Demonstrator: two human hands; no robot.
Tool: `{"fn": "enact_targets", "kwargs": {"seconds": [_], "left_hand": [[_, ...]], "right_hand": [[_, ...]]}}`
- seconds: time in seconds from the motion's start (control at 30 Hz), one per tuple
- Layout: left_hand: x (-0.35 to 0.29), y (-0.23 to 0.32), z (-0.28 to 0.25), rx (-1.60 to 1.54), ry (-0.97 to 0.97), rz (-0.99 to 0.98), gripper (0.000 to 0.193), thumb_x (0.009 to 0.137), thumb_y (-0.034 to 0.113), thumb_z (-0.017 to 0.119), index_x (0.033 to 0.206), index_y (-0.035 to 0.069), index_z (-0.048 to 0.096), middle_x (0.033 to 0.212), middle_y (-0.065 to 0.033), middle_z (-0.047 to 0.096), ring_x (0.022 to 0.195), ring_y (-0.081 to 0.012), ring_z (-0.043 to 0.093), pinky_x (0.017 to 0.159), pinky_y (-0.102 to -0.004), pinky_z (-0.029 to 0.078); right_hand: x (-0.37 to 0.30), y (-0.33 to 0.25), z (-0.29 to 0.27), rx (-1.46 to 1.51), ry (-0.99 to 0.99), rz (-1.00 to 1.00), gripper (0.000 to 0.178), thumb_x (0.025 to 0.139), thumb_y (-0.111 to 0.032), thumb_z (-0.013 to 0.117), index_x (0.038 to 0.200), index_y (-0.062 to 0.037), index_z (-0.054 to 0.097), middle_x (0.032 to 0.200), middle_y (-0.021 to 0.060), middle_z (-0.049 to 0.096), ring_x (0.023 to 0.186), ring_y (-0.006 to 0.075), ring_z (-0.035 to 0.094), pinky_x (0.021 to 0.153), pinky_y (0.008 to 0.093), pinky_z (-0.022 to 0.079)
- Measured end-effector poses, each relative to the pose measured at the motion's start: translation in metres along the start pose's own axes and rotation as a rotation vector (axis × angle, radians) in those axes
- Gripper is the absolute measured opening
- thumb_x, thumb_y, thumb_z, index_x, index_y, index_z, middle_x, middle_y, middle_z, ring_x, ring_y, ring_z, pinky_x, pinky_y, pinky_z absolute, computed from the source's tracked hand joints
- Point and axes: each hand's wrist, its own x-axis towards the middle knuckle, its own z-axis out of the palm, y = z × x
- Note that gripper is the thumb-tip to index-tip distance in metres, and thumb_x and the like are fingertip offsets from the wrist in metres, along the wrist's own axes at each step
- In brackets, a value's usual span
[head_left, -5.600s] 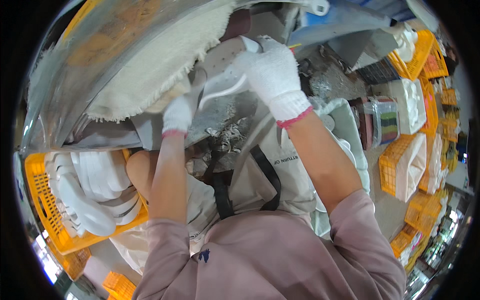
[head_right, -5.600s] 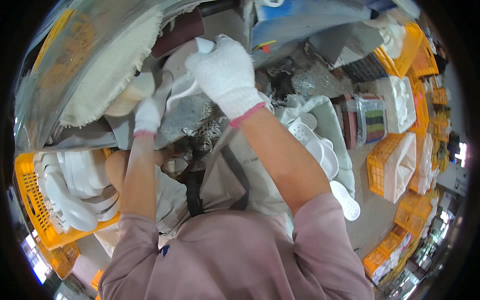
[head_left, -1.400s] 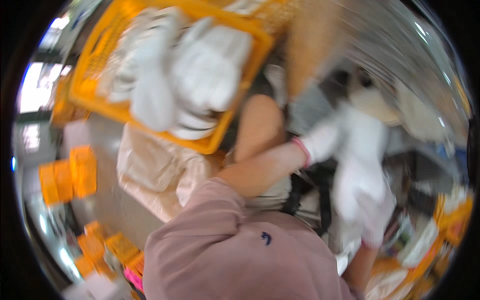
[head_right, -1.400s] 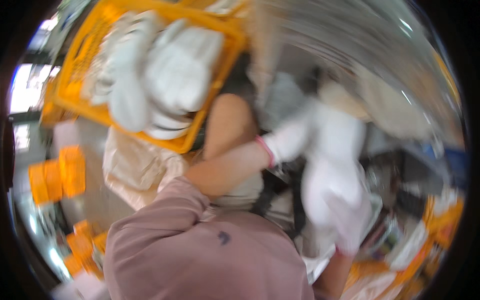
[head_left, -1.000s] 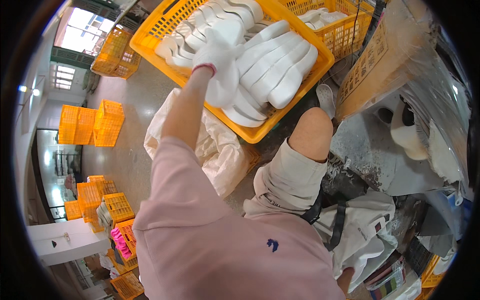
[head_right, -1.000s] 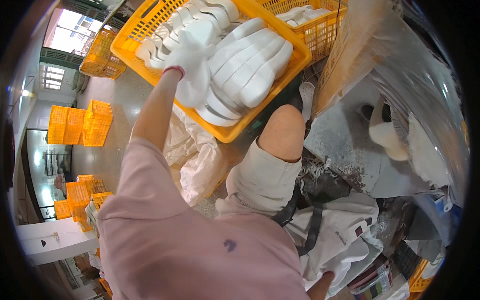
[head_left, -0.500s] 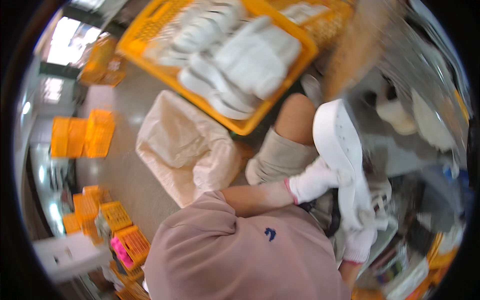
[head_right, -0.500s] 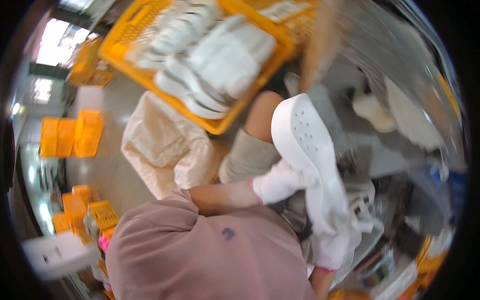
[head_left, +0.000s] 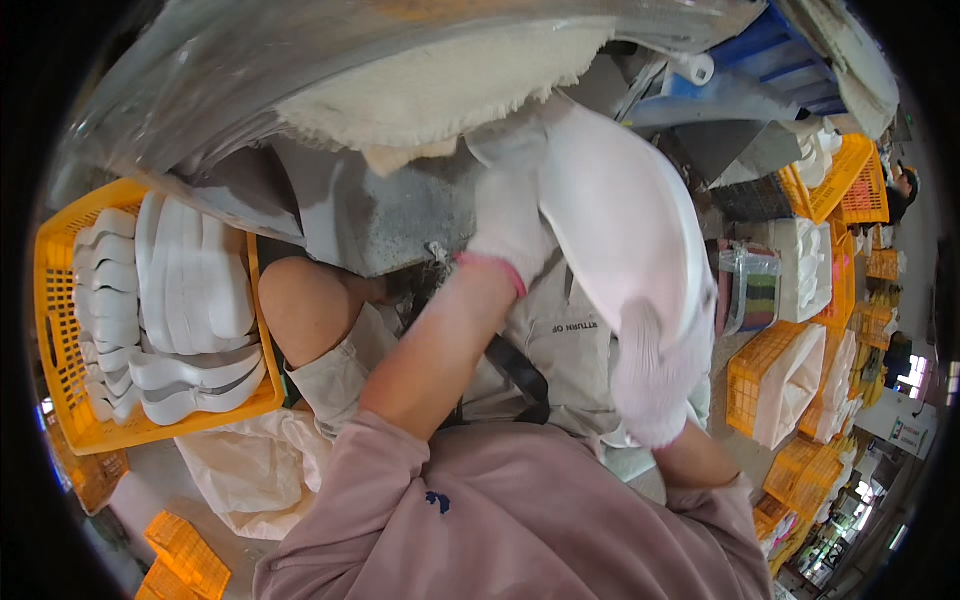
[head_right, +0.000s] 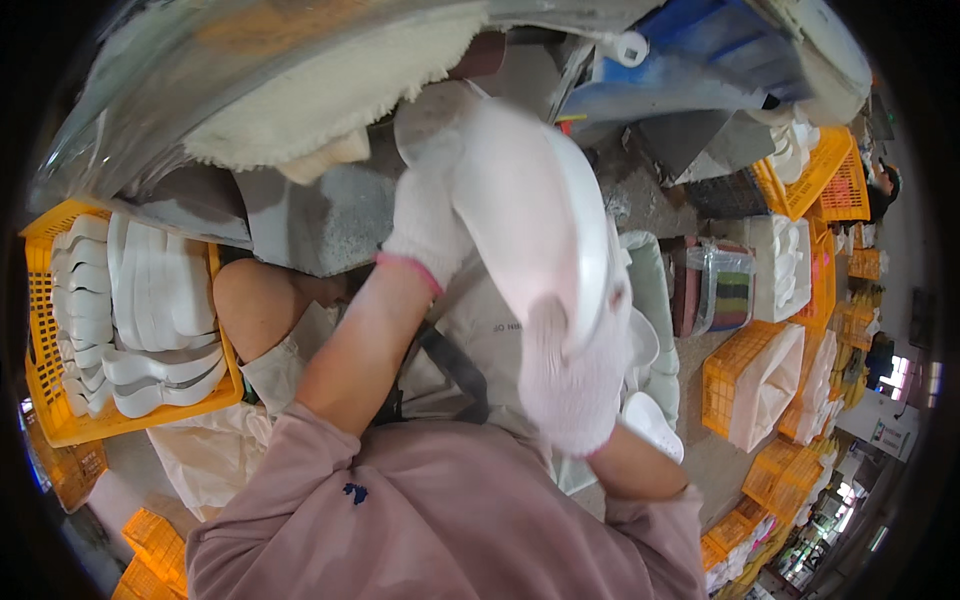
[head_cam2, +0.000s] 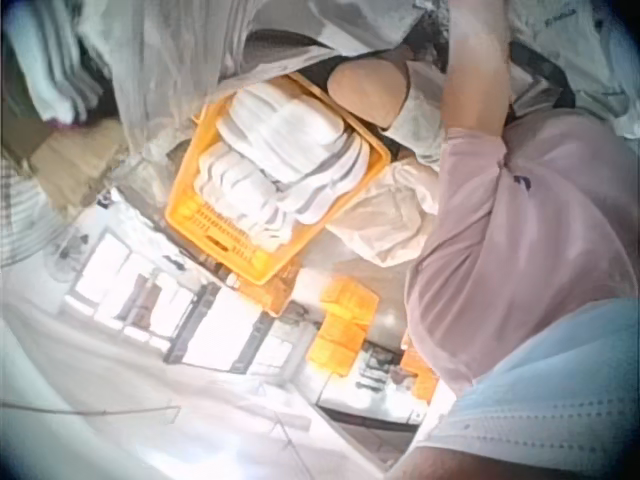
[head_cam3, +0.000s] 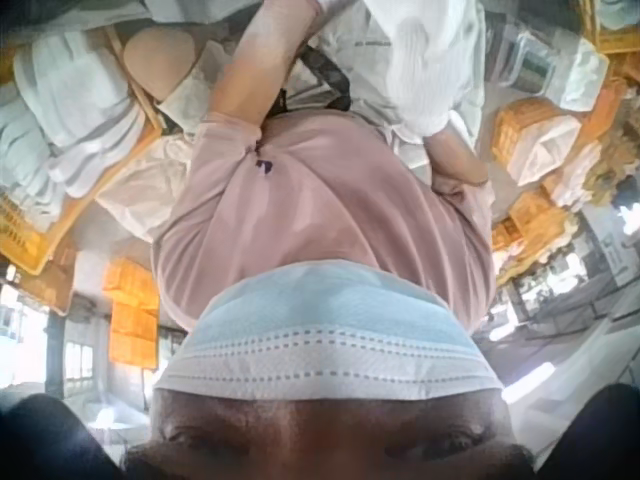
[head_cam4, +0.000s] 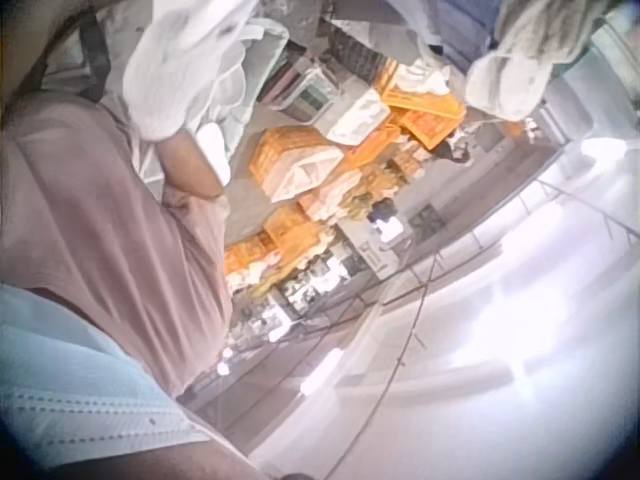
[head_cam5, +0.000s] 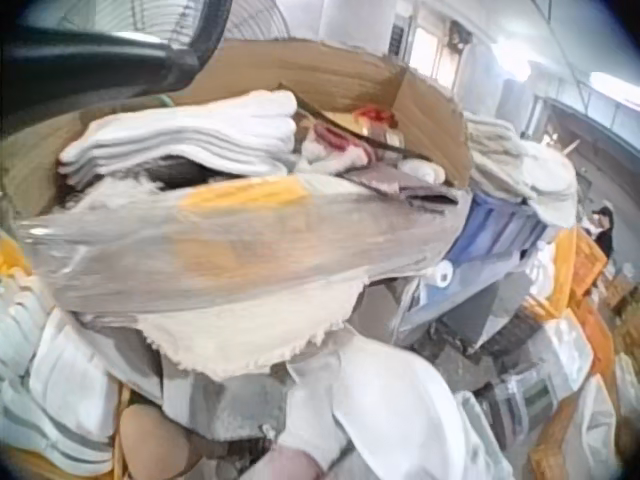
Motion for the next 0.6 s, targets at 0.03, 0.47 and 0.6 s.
{"fn": "enact_targets", "kwargs": {"seconds": [0.03,0.47,0.6], "left_hand": [[0.013,0.004,-0.002,-0.060,-0.034,-0.021,0.032,0.108,0.022,0.059,0.136,0.006,0.064,0.129,-0.0101,0.072,0.116,-0.0267,0.071,0.102,-0.0401,0.057],[0.107,0.073,-0.131,1.377,-0.037,0.586,0.050,0.104,0.035,0.067,0.139,0.000,0.065,0.136,-0.0163,0.071,0.127,-0.0282,0.066,0.113,-0.0369,0.049],[0.019,0.123,-0.096,1.732,0.325,0.193,0.064,0.099,0.042,0.076,0.142,-0.004,0.063,0.143,-0.0173,0.069,0.130,-0.0284,0.064,0.113,-0.0379,0.048]], "right_hand": [[0.013,0.000,0.004,0.011,-0.003,0.030,0.059,0.101,-0.014,0.065,0.152,0.0093,0.045,0.137,0.0275,0.063,0.123,0.0354,0.066,0.104,0.0440,0.051],[0.129,0.017,0.086,-0.142,0.020,-0.501,0.024,0.085,-0.003,0.063,0.107,0.0038,0.071,0.126,0.0278,0.068,0.107,0.0462,0.068,0.088,0.0517,0.057],[0.160,0.018,0.106,0.225,-0.024,-0.196,0.022,0.089,-0.009,0.064,0.106,0.0035,0.073,0.100,0.0210,0.074,0.091,0.0398,0.071,0.081,0.0461,0.057]]}}
